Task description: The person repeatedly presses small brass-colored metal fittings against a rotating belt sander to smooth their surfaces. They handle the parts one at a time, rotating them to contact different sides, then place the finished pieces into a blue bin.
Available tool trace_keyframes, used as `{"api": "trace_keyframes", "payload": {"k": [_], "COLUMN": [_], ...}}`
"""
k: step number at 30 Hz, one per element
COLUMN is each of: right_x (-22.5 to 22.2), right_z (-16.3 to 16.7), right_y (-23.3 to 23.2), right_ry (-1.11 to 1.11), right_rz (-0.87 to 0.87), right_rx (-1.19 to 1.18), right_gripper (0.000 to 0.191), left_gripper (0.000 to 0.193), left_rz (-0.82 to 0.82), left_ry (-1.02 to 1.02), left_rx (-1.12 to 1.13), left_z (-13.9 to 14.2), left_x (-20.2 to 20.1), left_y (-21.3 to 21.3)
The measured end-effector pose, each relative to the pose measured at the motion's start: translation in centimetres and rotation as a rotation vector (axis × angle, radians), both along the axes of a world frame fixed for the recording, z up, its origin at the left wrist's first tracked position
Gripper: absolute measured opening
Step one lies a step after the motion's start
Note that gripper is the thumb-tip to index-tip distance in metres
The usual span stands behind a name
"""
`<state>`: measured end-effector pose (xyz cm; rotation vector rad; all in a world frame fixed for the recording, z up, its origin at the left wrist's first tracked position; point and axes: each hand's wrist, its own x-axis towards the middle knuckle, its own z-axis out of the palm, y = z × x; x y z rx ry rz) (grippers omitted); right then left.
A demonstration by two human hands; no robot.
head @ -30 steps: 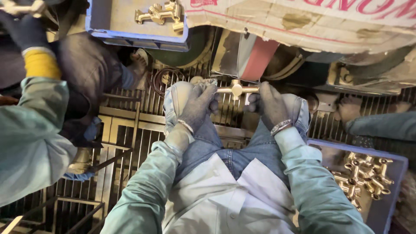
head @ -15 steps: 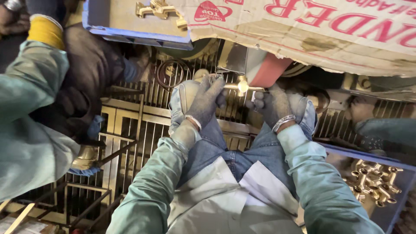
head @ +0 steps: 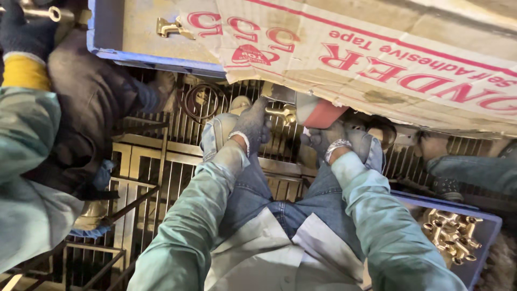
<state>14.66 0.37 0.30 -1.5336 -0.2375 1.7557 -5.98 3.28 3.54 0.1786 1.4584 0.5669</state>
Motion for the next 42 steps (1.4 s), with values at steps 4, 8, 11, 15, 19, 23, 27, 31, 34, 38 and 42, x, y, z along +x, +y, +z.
{"api": "trace_keyframes", "payload": {"k": [4, 8, 11, 15, 19, 23, 27, 31, 34, 38, 42], "right_x": [0.4, 0.4, -0.2, -0.6, 0.0, 1.2, 2.3, 3.9, 5.9, 7.0, 5.7], "right_z": [-0.7, 0.4, 3.0, 8.2, 11.7, 10.6, 8.6, 9.7, 11.7, 11.3, 7.7], "right_y": [-1.2, -3.4, -4.7, -7.0, -11.9, -16.4, -18.3, -16.9, -14.7, -11.9, -10.0], "right_ry": [0.032, -0.106, -0.1, -0.294, -0.418, -0.599, -1.393, -0.989, -0.514, 0.115, -0.535], "right_rz": [-0.023, -0.031, -0.067, 0.077, 0.153, 0.585, 1.249, 1.221, 0.893, 0.192, 0.178], "right_rx": [0.053, 0.12, 0.273, 0.487, 0.872, 0.614, 1.195, 0.676, 0.368, 0.413, 0.673], "right_gripper": [0.023, 0.026, 0.036, 0.03, 0.028, 0.033, 0.023, 0.03, 0.032, 0.03, 0.027], "left_gripper": [0.043, 0.034, 0.031, 0.03, 0.018, 0.032, 0.031, 0.036, 0.034, 0.043, 0.047], "left_rz": [-0.004, 0.011, 0.028, 0.062, 0.209, -0.366, -0.383, -0.497, -0.453, -0.284, -0.21], "left_ry": [-0.022, -0.191, -0.278, -0.32, -0.822, -0.332, -0.179, -0.149, -0.177, -0.097, -0.17], "left_rx": [0.073, 0.206, 0.305, 0.353, 0.449, 0.812, 0.838, 0.728, 0.582, 0.458, 0.413], "left_z": [0.2, 1.2, 2.2, 3.2, 3.4, 3.6, 4.9, 7.0, 8.1, 7.4, 4.7], "left_x": [-0.3, -1.3, -1.7, -1.9, -2.1, -1.1, -0.8, 0.3, 1.1, 2.3, 4.0], "left_y": [-1.0, -3.2, -4.6, -6.2, -9.9, -13.9, -14.3, -13.9, -13.2, -11.0, -8.2]}}
